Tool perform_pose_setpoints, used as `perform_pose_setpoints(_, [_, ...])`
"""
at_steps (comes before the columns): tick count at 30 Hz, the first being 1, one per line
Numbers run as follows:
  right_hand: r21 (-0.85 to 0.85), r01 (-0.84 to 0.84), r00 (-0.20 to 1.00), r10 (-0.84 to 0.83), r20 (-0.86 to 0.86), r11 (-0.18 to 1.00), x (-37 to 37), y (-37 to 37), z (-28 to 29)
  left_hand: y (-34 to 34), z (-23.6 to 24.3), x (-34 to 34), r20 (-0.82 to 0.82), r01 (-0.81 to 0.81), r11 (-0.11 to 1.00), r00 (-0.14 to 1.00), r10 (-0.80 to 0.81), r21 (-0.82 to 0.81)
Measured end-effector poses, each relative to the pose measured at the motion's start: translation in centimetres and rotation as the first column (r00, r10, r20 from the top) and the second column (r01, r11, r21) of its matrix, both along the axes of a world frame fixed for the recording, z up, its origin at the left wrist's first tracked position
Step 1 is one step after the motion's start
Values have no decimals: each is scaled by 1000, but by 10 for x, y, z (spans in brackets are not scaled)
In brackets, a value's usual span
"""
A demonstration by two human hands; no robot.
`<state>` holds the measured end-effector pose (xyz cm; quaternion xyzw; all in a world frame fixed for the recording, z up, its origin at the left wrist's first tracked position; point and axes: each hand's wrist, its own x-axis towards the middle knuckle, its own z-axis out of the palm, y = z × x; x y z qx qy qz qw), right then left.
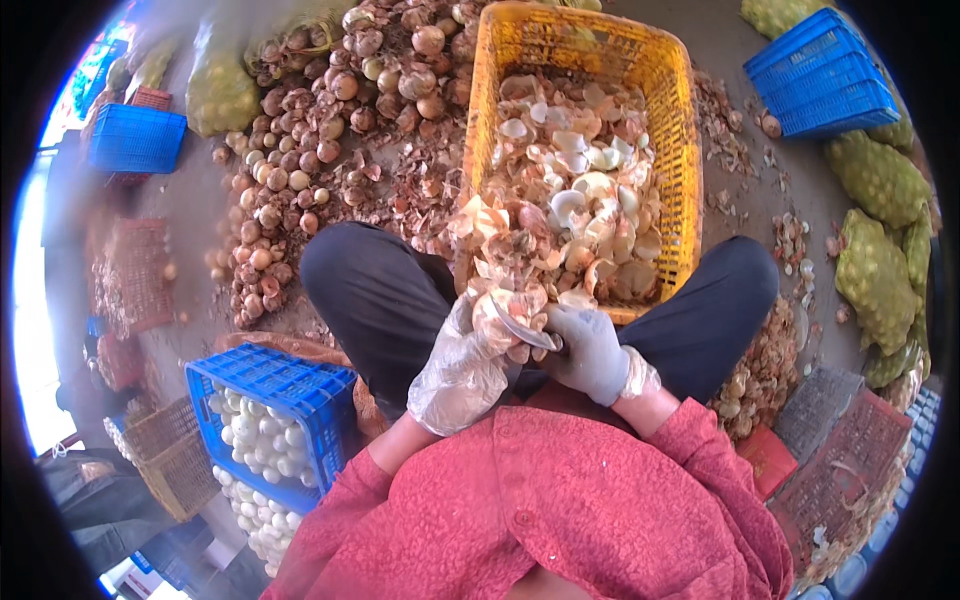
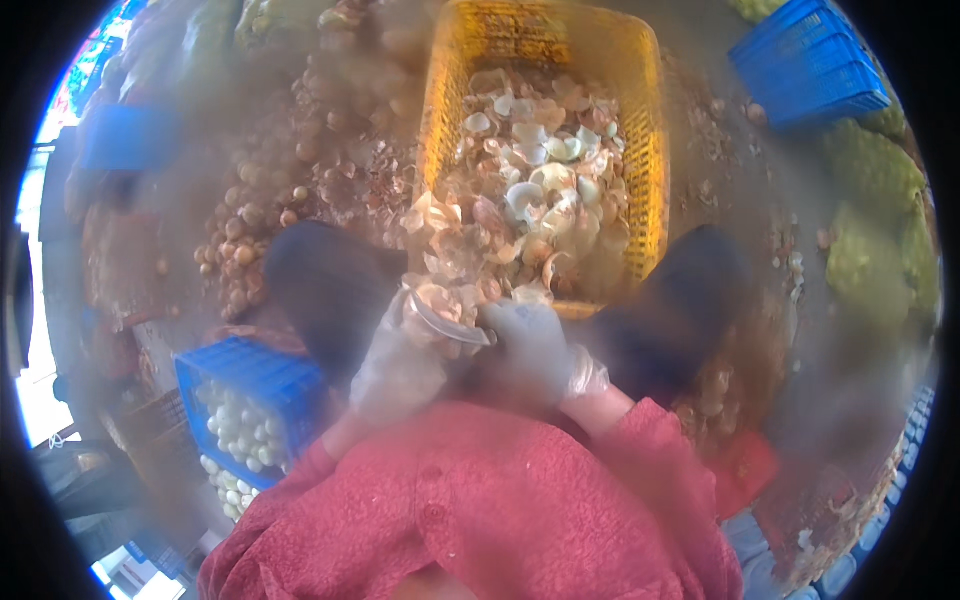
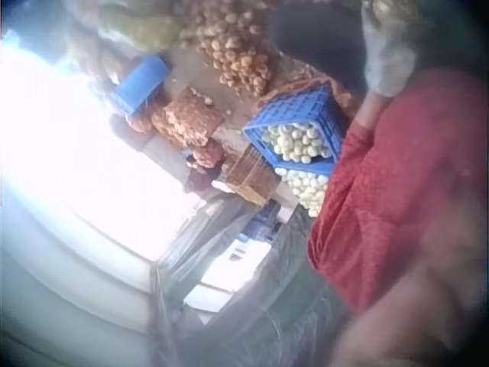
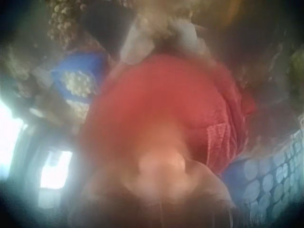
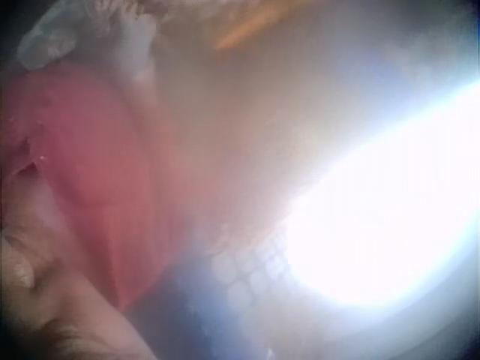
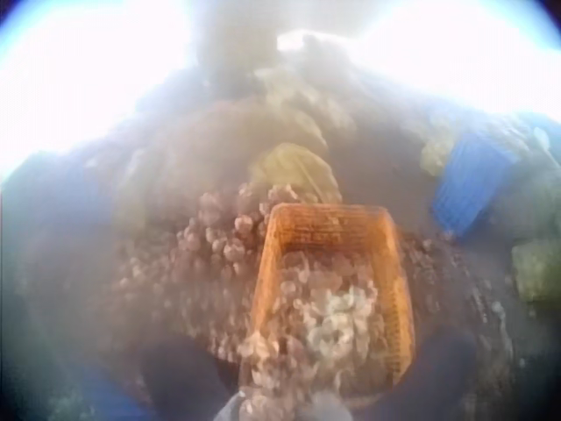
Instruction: The person sits on the floor and peels onions one by one using a small knife. They remove the outer layers and place the peeled onions into a blue crate while discarding the skins into a yellow basket.
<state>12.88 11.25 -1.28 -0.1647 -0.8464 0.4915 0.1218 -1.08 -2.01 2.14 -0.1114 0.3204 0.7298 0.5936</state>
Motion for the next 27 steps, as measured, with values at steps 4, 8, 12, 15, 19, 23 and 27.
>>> perform_pose_setpoints(4, [-55, -3, 998, 7, 60, 998, -19, 3, 14, 2, 10, 3, -121, -111, 994, 986, 112, 16])
perform_pose_setpoints(8, [14, -39, 997, 38, 62, 999, -33, 3, 35, -7, 8, 0, -321, -69, 995, 946, 41, -75])
perform_pose_setpoints(12, [-74, -66, 997, 69, 41, 995, -36, 8, 42, -13, 10, 1, -484, 15, 988, 871, -89, -155])
perform_pose_setpoints(15, [-13, -100, 995, 99, -20, 995, -15, 20, 11, -23, 7, -3, -615, 118, 973, 758, -219, -200])
perform_pose_setpoints(19, [-469, 241, 948, -103, 300, 850, 1, 20, 2, -21, 1, -16, -789, 211, 901, 435, -434, -379])
perform_pose_setpoints(23, [-816, 112, 987, -161, 24, 568, -19, -3, 12, -4, 0, -23, -915, 186, 906, 68, -398, -380])
perform_pose_setpoints(27, [-922, 183, 982, -107, 155, 342, -20, -1, 33, 3, 20, -28, -889, 123, 880, -73, -452, -458])
